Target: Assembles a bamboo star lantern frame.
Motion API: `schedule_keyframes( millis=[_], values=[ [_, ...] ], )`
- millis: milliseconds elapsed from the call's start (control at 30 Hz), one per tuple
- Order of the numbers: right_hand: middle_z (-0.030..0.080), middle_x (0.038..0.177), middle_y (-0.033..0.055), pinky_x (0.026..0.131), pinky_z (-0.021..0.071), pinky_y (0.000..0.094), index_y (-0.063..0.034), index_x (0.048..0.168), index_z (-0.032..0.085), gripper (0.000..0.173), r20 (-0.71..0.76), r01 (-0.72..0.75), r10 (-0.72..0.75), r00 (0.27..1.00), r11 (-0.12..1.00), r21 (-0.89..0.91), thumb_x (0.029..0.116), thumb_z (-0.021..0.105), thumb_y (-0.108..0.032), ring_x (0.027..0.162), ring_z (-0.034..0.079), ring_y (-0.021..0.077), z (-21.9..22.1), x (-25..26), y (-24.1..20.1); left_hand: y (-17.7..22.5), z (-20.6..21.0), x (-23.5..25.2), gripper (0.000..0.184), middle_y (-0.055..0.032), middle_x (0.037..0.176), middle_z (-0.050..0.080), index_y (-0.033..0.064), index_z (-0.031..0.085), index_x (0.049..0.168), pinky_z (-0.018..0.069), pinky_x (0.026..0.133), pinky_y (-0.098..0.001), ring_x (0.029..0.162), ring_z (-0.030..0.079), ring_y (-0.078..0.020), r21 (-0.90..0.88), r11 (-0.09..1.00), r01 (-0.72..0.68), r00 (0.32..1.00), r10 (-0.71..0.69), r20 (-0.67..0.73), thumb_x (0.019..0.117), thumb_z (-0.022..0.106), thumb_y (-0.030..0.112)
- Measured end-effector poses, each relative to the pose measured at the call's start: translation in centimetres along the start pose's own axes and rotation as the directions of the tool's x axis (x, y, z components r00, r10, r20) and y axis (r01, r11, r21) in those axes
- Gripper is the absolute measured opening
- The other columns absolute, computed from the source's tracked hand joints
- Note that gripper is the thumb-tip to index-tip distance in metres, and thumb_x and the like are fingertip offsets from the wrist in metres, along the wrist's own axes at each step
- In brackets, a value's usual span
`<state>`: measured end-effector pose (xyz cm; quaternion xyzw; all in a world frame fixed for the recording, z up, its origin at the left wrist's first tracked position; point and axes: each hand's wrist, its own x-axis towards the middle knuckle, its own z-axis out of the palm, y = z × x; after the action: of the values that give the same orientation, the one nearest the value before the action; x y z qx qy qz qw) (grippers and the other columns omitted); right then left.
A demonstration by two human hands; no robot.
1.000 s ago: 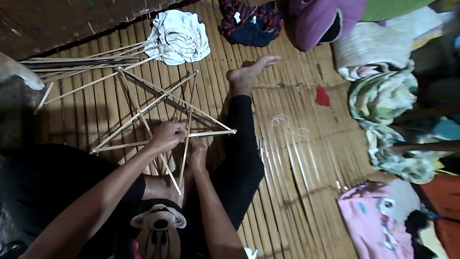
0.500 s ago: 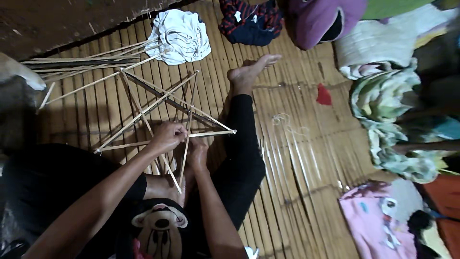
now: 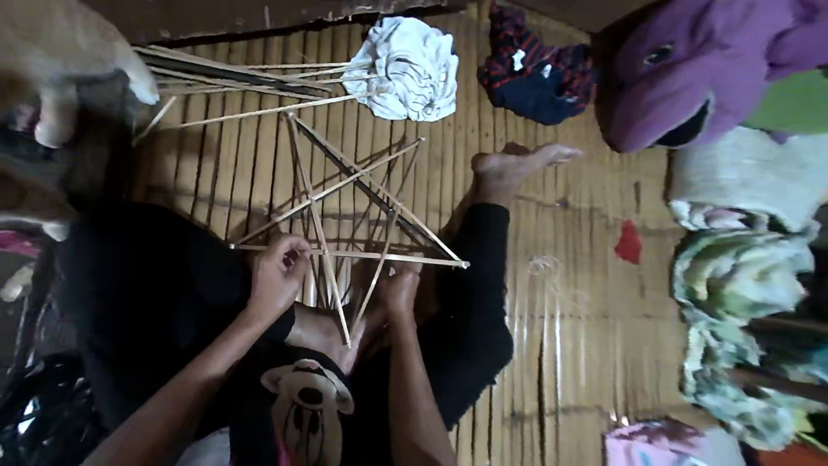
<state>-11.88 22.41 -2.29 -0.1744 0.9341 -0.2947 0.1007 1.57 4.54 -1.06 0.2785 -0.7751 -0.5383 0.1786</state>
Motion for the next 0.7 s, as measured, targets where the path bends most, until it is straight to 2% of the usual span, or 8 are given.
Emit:
schedule_keyframes(
  millis=[33, 100, 200, 300, 433, 500, 600, 700],
  values=[
    [0.072, 0.111, 0.0274, 0.102, 0.0481, 0.0596, 0.0056, 0.105, 0.077, 0.02, 0.001, 0.014, -0.014, 1.0, 0.999, -0.029, 0.089, 0.072, -0.005, 0.112, 0.066, 0.0457, 0.1, 0.0, 0.1, -0.5, -0.4, -0.8, 0.014, -0.0116, 0.102, 0.07, -0.0021, 0.067, 0.107, 0.0579, 0.078, -0.0337, 0.088, 0.068, -0.0156, 0.011, 0.998, 0.066, 0.998, -0.067, 0.021, 0.0955, 0.063, 0.004],
    [0.072, 0.113, 0.0264, 0.107, 0.0425, 0.0634, 0.0037, 0.105, 0.078, 0.019, 0.003, 0.076, -0.076, 0.997, 0.993, -0.089, 0.0889, 0.071, -0.005, 0.116, 0.063, 0.0482, 0.3, 0.1, 0.4, 0.1, -0.9, -1.3, 0.015, -0.0148, 0.106, 0.072, -0.0024, 0.07, 0.108, 0.0586, 0.086, -0.0419, 0.095, 0.071, -0.0232, 0.116, 0.977, 0.181, 0.963, -0.2, 0.182, 0.0978, 0.063, 0.005],
    [0.073, 0.112, 0.0248, 0.109, 0.0346, 0.0675, 0.0012, 0.105, 0.079, 0.019, 0.044, 0.144, -0.138, 0.989, 0.975, -0.17, 0.0902, 0.07, -0.006, 0.115, 0.063, 0.0506, 0.5, 0.4, 1.2, 2.0, -0.3, -0.7, 0.028, -0.018, 0.123, 0.069, 0.0014, 0.068, 0.126, 0.051, 0.102, -0.0487, 0.114, 0.067, -0.0309, 0.309, 0.895, 0.323, 0.784, -0.436, 0.442, 0.1053, 0.054, 0.014],
    [0.073, 0.112, 0.0251, 0.111, 0.0353, 0.065, 0.0007, 0.105, 0.079, 0.018, 0.093, 0.143, -0.126, 0.988, 0.968, -0.205, 0.0919, 0.068, -0.005, 0.117, 0.062, 0.049, 0.4, 0.9, 1.3, 2.2, 1.6, -0.3, 0.033, -0.0212, 0.132, 0.063, -0.002, 0.059, 0.135, 0.0472, 0.107, -0.0457, 0.122, 0.062, -0.0304, 0.213, 0.855, 0.472, 0.696, -0.51, 0.506, 0.1082, 0.05, 0.015],
    [0.072, 0.114, 0.0276, 0.105, 0.0435, 0.0646, 0.003, 0.102, 0.078, 0.016, 0.168, 0.208, -0.175, 0.97, 0.957, -0.202, 0.0908, 0.069, -0.003, 0.116, 0.063, 0.049, 0.0, 1.9, 1.2, 0.5, 3.6, 0.5, 0.027, -0.0203, 0.121, 0.065, -0.0031, 0.06, 0.127, 0.0519, 0.096, -0.0448, 0.107, 0.065, -0.0278, 0.037, 0.803, 0.595, 0.696, -0.537, 0.477, 0.106, 0.053, 0.012],
    [0.072, 0.113, 0.0269, 0.104, 0.0444, 0.0642, 0.0033, 0.102, 0.079, 0.015, 0.191, 0.249, -0.213, 0.958, 0.95, -0.189, 0.0904, 0.07, -0.001, 0.115, 0.064, 0.0476, -0.1, 2.2, 1.6, 0.5, 3.4, 0.5, 0.027, -0.0214, 0.115, 0.066, -0.0034, 0.061, 0.126, 0.054, 0.093, -0.0464, 0.101, 0.067, -0.0292, 0.094, 0.81, 0.579, 0.679, -0.543, 0.493, 0.1065, 0.052, 0.013],
    [0.073, 0.113, 0.0245, 0.106, 0.0421, 0.0638, 0.0008, 0.104, 0.079, 0.016, 0.201, 0.267, -0.232, 0.952, 0.949, -0.168, 0.0917, 0.069, -0.002, 0.116, 0.064, 0.0459, 0.3, 2.3, 2.0, 1.0, 2.9, 0.4, 0.027, -0.0197, 0.115, 0.067, -0.0014, 0.063, 0.125, 0.0523, 0.095, -0.0463, 0.103, 0.067, -0.0286, 0.188, 0.83, 0.525, 0.656, -0.535, 0.532, 0.1073, 0.052, 0.016],
    [0.073, 0.113, 0.0243, 0.103, 0.045, 0.0636, 0.0004, 0.105, 0.079, 0.017, 0.2, 0.283, -0.249, 0.948, 0.946, -0.161, 0.0917, 0.068, -0.002, 0.115, 0.065, 0.0454, 0.6, 2.3, 2.3, 0.6, 3.2, 0.3, 0.023, -0.016, 0.116, 0.067, 0.0011, 0.065, 0.121, 0.053, 0.093, -0.0437, 0.102, 0.067, -0.0247, 0.163, 0.831, 0.533, 0.668, -0.531, 0.522, 0.1061, 0.054, 0.014]
  ],
)
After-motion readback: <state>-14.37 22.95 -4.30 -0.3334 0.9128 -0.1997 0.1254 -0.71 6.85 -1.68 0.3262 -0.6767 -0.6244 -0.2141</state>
